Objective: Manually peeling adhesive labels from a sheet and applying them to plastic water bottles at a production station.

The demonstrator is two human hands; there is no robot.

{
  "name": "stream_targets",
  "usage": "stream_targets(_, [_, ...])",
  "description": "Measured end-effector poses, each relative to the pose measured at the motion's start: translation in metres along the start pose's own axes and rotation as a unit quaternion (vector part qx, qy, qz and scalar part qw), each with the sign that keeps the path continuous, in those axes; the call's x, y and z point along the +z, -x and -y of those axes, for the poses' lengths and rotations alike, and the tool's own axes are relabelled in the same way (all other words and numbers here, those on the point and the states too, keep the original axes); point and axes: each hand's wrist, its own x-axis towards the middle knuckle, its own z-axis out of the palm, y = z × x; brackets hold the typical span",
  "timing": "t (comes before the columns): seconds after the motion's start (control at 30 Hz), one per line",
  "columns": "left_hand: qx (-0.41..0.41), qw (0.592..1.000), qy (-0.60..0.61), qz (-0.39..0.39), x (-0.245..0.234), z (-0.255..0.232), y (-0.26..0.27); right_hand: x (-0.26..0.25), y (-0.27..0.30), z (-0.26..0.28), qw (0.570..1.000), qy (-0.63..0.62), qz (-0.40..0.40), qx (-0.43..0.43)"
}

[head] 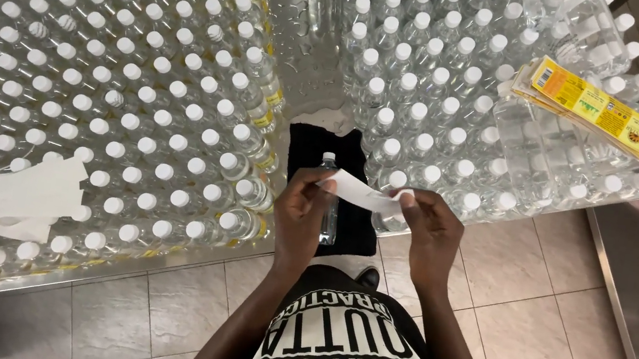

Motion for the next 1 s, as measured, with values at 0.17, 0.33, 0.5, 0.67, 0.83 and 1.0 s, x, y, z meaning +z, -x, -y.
stream_targets(0.17, [0.007,0.991,0.089,-0.1,-0.021,-0.01,-0.022,-0.032,0.015,-0.011,0.988,0.092,0.071,0.099])
stream_targets(0.33, [0.044,0.99,0.073,-0.109,-0.016,-0.012,-0.024,-0.034,0.007,0.018,0.979,0.171,0.061,0.095])
stream_targets(0.5, [0.052,0.996,0.065,0.039,0.013,-0.013,-0.001,-0.007,-0.002,0.028,0.996,-0.048,0.075,-0.029])
stream_targets(0.67, [0.072,0.995,0.028,0.062,0.016,-0.008,0.006,0.0,-0.003,0.008,0.995,-0.051,0.079,-0.018])
stream_targets(0.83, [0.133,0.98,-0.146,0.004,-0.009,0.024,0.017,-0.015,-0.018,-0.021,0.99,-0.14,-0.019,0.026])
stream_targets(1.0, [-0.04,0.987,0.103,0.113,-0.012,0.084,0.03,-0.007,-0.017,-0.02,0.98,-0.182,-0.077,0.026])
